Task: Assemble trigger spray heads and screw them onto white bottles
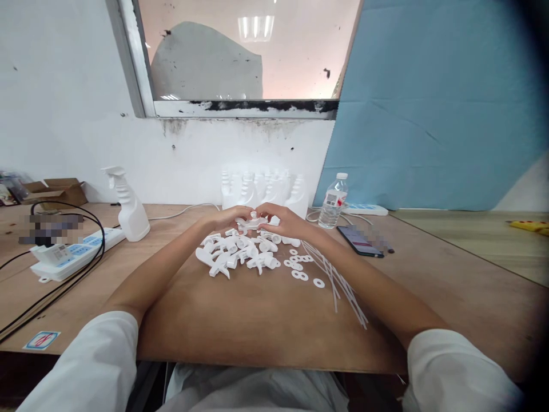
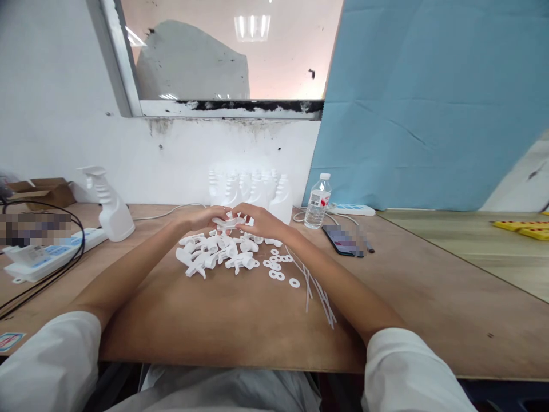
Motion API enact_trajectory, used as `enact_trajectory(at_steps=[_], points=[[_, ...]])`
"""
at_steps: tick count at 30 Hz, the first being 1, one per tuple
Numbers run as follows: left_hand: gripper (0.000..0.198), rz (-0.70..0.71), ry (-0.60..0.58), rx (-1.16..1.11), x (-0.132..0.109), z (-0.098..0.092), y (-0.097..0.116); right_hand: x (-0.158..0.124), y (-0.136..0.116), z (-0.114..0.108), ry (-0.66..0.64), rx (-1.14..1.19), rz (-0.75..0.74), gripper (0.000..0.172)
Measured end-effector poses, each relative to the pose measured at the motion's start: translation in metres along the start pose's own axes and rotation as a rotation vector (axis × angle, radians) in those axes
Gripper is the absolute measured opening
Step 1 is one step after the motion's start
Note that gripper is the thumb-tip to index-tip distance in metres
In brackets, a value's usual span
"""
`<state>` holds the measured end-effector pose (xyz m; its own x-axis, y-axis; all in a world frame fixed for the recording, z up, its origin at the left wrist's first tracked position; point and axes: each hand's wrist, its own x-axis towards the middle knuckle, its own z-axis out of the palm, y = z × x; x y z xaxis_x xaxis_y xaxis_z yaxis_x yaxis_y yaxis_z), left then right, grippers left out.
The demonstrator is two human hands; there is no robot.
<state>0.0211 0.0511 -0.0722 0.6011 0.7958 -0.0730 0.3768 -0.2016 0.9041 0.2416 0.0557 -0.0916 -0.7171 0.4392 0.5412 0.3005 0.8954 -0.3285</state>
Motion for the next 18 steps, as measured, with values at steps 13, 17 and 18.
enact_trajectory(at_steps=[13, 17, 18], points=[[0.022, 0.138, 0.282, 0.099, 0.003, 0.017, 0.004, 0.007, -0.006, 0.013, 0.169, 0.3, 0.254, 0.045], [0.024, 0.178, 0.304, 0.122, 0.006, 0.017, 0.002, 0.011, -0.014, 0.029, 0.321, 0.222, 0.432, 0.033], [0.024, 0.183, 0.318, 0.122, 0.007, 0.018, 0.001, 0.011, -0.015, 0.032, 0.329, 0.235, 0.473, 0.031]])
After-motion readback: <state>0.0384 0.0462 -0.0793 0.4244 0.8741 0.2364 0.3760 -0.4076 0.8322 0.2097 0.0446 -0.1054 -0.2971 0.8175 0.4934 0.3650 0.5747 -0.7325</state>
